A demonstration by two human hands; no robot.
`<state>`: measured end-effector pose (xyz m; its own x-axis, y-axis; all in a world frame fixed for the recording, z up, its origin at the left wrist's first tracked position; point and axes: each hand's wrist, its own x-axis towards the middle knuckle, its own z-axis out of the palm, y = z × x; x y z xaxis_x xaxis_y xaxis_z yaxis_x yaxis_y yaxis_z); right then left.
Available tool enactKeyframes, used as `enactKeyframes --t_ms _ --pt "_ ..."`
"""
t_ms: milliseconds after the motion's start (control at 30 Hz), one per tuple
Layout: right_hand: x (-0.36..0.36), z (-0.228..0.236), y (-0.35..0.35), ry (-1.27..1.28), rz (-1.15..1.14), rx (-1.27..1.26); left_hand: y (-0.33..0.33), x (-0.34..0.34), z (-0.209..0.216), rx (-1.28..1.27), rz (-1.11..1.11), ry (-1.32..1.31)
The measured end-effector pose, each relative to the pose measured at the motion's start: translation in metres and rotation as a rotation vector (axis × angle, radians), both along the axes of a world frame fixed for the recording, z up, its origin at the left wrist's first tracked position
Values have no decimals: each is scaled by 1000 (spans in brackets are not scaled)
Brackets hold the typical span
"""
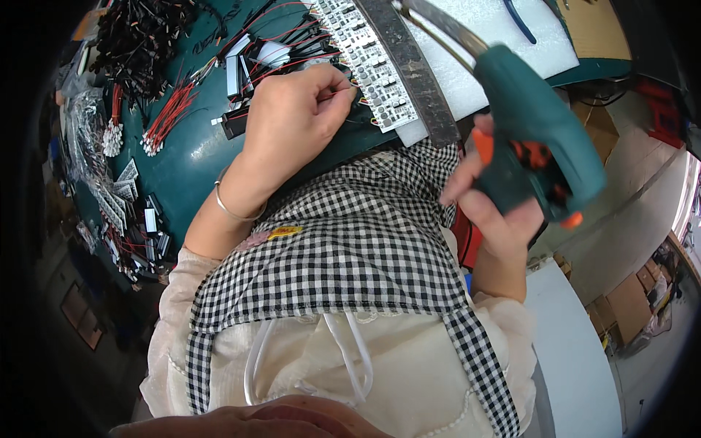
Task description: The person uses a soldering iron to attach wires to a circuit board. They repeatedly pick up wires, position them on the board, and apply heat to secure the connections. The person works on multiple wires and circuit boards throughout the clip.
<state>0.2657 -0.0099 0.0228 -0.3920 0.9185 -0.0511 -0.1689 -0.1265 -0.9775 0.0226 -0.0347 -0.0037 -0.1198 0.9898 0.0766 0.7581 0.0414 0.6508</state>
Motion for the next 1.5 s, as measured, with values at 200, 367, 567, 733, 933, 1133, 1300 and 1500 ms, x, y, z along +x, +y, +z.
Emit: enactKeyframes --t_ms 200,367,567,733,933,1133,1300,1500 --pt "37 9 -18 -6 -52 -80 0 2 -7 -6 29 3" --pt "49 7 -26 -12 -24 -131 -3 4 -8 33 27 11" --pt "45 10 -27 -43 40 -222 -3 6 -9 92 34 -12" --pt "48 8 -28 -91 55 -257 -2 7 -9 91 32 -19" --pt "51 0 -28 -94 41 -202 -2 7 -10 96 37 -39" --pt "46 12 -20 -253 152 -33 -1 6 -13 118 26 -33" --pt "67 5 -20 -476 309 247 -1 6 -12 121 22 -34" --pt "72 -1 -11 -436 337 260 -1 5 -14 127 20 -34"
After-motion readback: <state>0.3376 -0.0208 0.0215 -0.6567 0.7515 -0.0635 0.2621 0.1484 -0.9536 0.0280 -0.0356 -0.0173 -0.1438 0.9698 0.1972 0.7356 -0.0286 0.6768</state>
